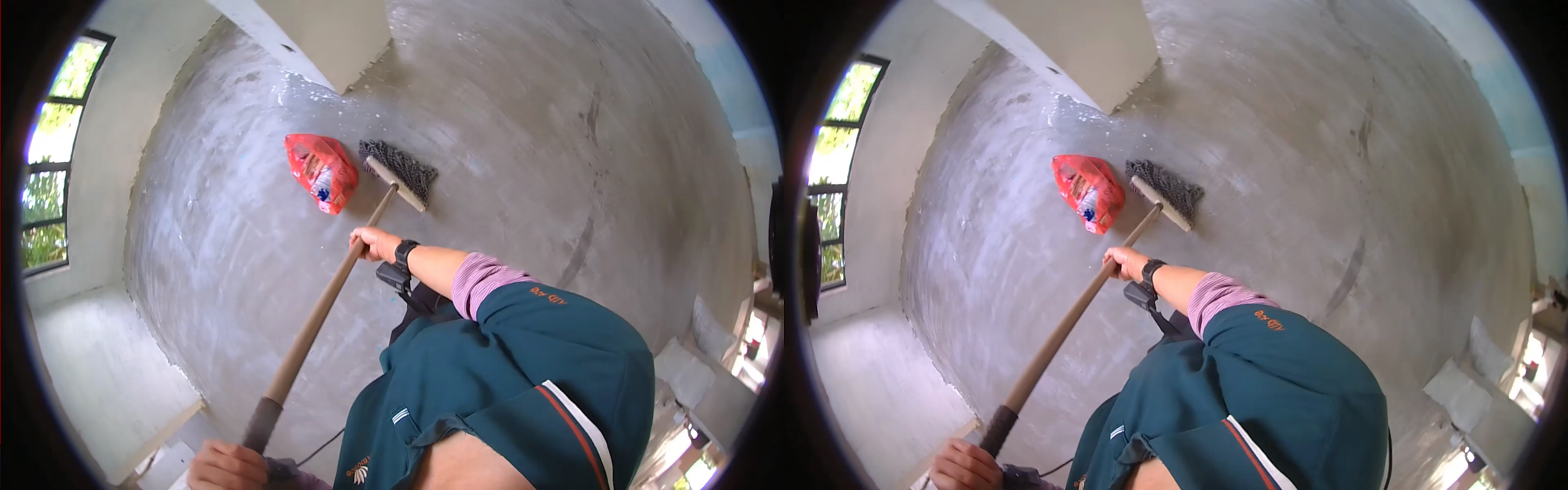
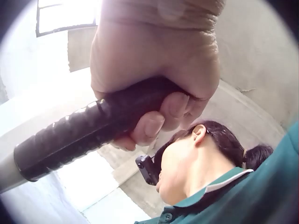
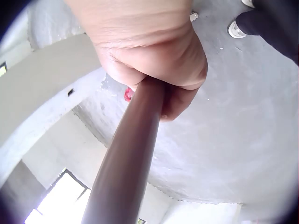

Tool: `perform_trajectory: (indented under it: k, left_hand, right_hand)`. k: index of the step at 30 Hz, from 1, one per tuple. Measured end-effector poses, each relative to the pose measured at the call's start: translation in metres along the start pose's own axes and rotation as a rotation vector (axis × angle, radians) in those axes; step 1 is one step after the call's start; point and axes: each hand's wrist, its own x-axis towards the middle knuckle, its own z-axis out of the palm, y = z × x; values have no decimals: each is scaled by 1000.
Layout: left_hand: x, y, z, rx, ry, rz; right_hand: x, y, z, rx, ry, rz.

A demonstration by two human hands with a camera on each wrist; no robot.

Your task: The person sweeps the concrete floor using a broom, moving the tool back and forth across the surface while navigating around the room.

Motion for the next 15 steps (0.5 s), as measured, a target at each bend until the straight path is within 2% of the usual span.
perform_trajectory:
  k: [1,2,5,6,7,9,11,15]
  left_hand:
    - [5,-6,3,-50,51,51]
    - [15,-8,0,-64,-62,10]
    - [39,-21,14,-170,-115,58]
    - [35,-21,19,-72,-32,-5]
    - [37,-32,16,-113,8,129]
    - [45,-44,18,-230,-143,24]
    - [52,-61,37,-270,-127,-8]
    - [55,-101,84,-479,-130,-59]
  right_hand:
    - [-5,-5,-11,76,-23,-9]
    - [-14,-14,-24,93,-60,-29]
    - [-61,-35,-57,182,-92,-150]
    - [-80,-39,-69,189,-102,-204]
    - [-93,-40,-85,237,-96,-268]
    - [-111,-42,-127,347,-165,-289]
    - [-144,-35,-170,315,-223,-423]
    - [-186,-10,-267,534,-94,-486]
